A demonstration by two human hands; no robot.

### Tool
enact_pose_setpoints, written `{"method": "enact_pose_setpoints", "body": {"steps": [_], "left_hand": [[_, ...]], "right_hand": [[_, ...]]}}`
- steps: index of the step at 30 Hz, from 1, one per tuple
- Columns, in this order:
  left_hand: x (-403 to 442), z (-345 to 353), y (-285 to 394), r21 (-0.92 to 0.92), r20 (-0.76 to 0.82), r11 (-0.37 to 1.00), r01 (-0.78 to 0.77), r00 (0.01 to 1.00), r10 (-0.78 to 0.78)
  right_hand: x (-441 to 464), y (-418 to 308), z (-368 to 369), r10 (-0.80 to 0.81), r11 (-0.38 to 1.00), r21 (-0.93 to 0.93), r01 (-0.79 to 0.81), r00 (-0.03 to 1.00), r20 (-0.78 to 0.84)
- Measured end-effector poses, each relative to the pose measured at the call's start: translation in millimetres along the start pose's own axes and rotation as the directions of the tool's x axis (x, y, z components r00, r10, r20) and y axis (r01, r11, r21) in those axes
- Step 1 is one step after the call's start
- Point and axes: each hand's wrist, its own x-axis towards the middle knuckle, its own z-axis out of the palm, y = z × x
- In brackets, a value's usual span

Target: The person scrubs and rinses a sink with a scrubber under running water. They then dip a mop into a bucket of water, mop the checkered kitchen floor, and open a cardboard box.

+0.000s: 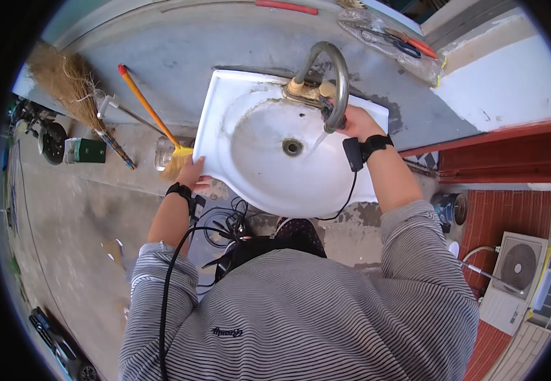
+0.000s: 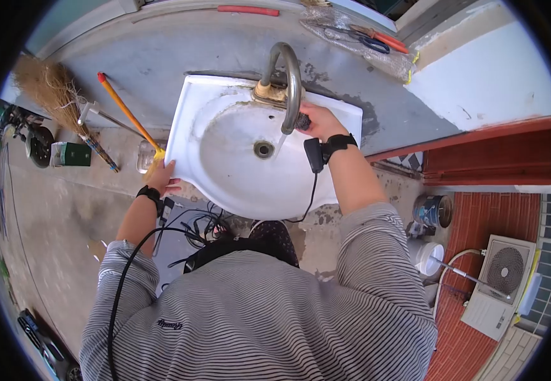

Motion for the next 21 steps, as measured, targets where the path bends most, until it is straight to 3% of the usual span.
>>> {"method": "enact_pose_setpoints", "body": {"steps": [2, 3, 4, 7, 9, 13, 16, 18, 19, 20, 21], "left_hand": [[-1.3, -0.7, -4.1, 0.011, -0.007, 1.0, 0.014, 1.0, -0.014], [-0.3, -1.9, -5.0, 0.007, 0.005, 1.0, 0.001, 1.0, -0.001], [1.2, -2.1, -3.8, -0.003, 0.016, 1.0, -0.017, 1.0, 0.017], [6.6, -2.2, -10.2, -0.004, 0.007, 0.998, -0.063, 0.998, 0.063], [10.9, -3.1, -9.8, 0.014, 0.004, 0.996, -0.083, 0.997, 0.083], [10.6, -2.8, -9.7, 0.021, 0.006, 0.996, -0.088, 0.996, 0.088], [10.8, -2.1, -10.3, 0.022, -0.009, 0.996, -0.084, 0.996, 0.084], [11.4, -2.2, -11.0, 0.03, -0.008, 0.995, -0.099, 0.995, 0.099], [10.5, -1.9, -13.5, 0.026, -0.004, 0.996, -0.091, 0.996, 0.091], [10.3, -2.0, -13.5, 0.022, -0.005, 0.996, -0.091, 0.996, 0.091], [11.0, -2.7, -10.3, 0.013, -0.009, 0.995, -0.098, 0.995, 0.098]], "right_hand": [[-21.0, 36.3, 3.9, -0.032, 0.999, 0.034, 0.031, 0.999, 0.039], [-49.0, 53.2, 19.2, 0.039, 0.999, 0.024, -0.037, 0.996, -0.078], [-49.6, 80.1, 15.6, 0.061, 0.994, 0.09, -0.066, 0.997, 0.055], [-69.3, 130.8, 37.9, 0.032, 0.982, 0.186, -0.037, 0.999, 0.027], [-57.7, 146.5, 49.2, 0.1, 0.783, 0.618, -0.07, 0.995, -0.015], [-51.5, 139.1, 59.9, 0.028, 0.73, 0.678, 0.085, 0.988, -0.154], [-55.1, 126.7, 56.3, 0.066, 0.723, 0.691, 0.014, 0.994, -0.089], [-61.6, 120.5, 57.9, 0.011, 0.726, 0.685, 0.058, 0.995, -0.097], [-67.6, 118.9, 59.9, 0.008, 0.915, 0.401, 0.055, 0.988, -0.155], [-73.0, 117.8, 63.1, -0.015, 0.997, 0.072, 0.03, 0.979, -0.206], [-70.7, 117.3, 62.3, -0.017, 0.997, 0.065, 0.031, 0.979, -0.205]]}}
